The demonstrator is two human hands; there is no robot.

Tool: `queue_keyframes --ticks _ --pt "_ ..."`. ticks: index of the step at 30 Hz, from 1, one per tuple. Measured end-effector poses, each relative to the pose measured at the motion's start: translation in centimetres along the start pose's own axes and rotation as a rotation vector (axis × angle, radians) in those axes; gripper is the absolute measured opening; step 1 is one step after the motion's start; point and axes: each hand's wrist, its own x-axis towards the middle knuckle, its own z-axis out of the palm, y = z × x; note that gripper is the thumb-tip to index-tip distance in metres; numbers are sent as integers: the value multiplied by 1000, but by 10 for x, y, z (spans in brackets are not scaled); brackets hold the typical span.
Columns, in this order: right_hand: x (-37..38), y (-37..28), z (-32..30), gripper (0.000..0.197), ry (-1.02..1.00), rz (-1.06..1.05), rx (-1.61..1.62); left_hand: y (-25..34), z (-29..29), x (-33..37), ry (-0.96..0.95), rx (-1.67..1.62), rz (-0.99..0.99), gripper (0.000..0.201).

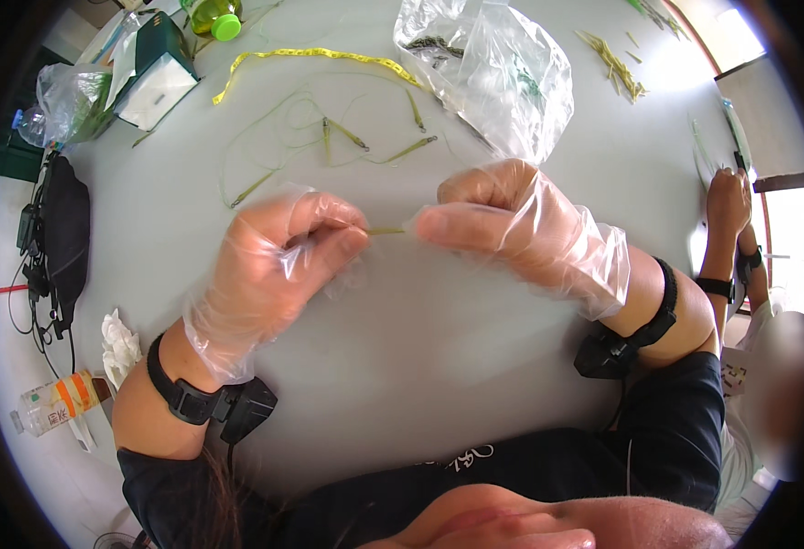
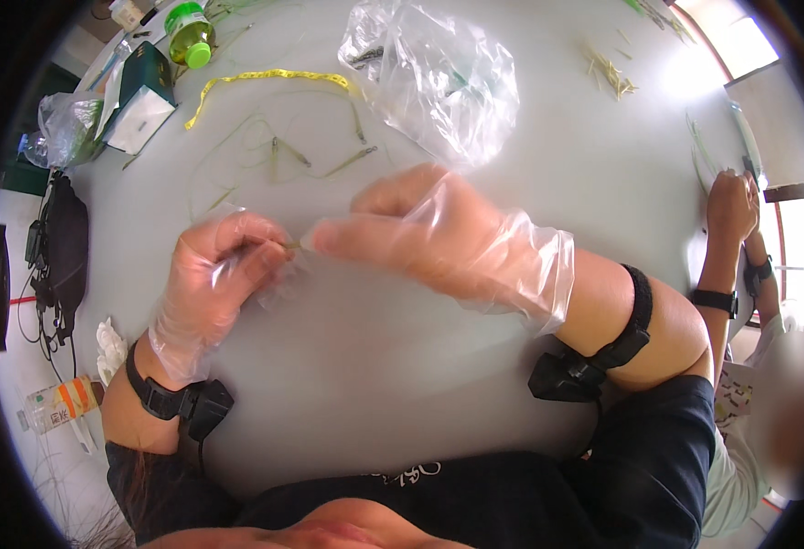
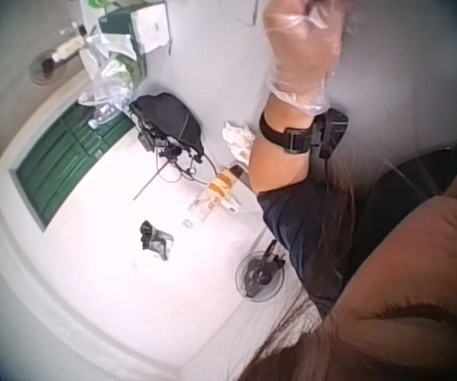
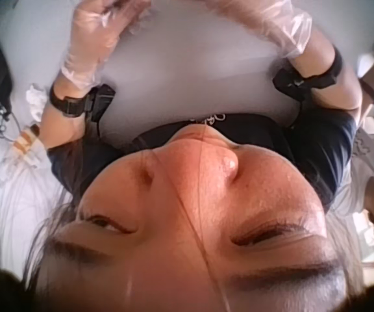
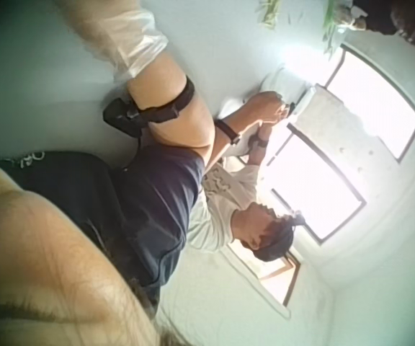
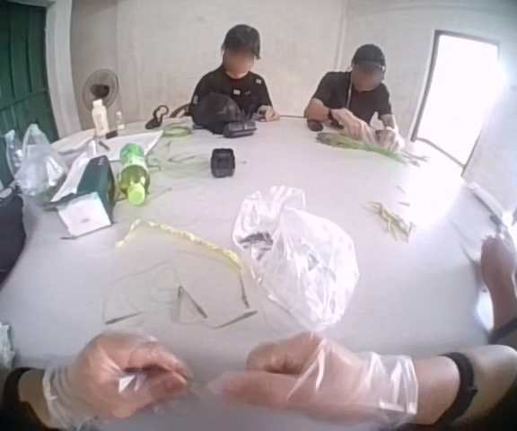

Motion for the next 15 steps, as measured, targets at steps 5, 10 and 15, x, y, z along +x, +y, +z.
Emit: queue_keyframes --ticks 5,10,15 --pt "5 10 0 38 -3 -37 340 1 -2 1 -98 179 125 6" --pt "13 26 1 29 -233 -282 757 3 -2 -1 -108 140 61 6" --pt "13 29 -3 29 -315 -290 805 3 -1 -2 -98 113 20 7"
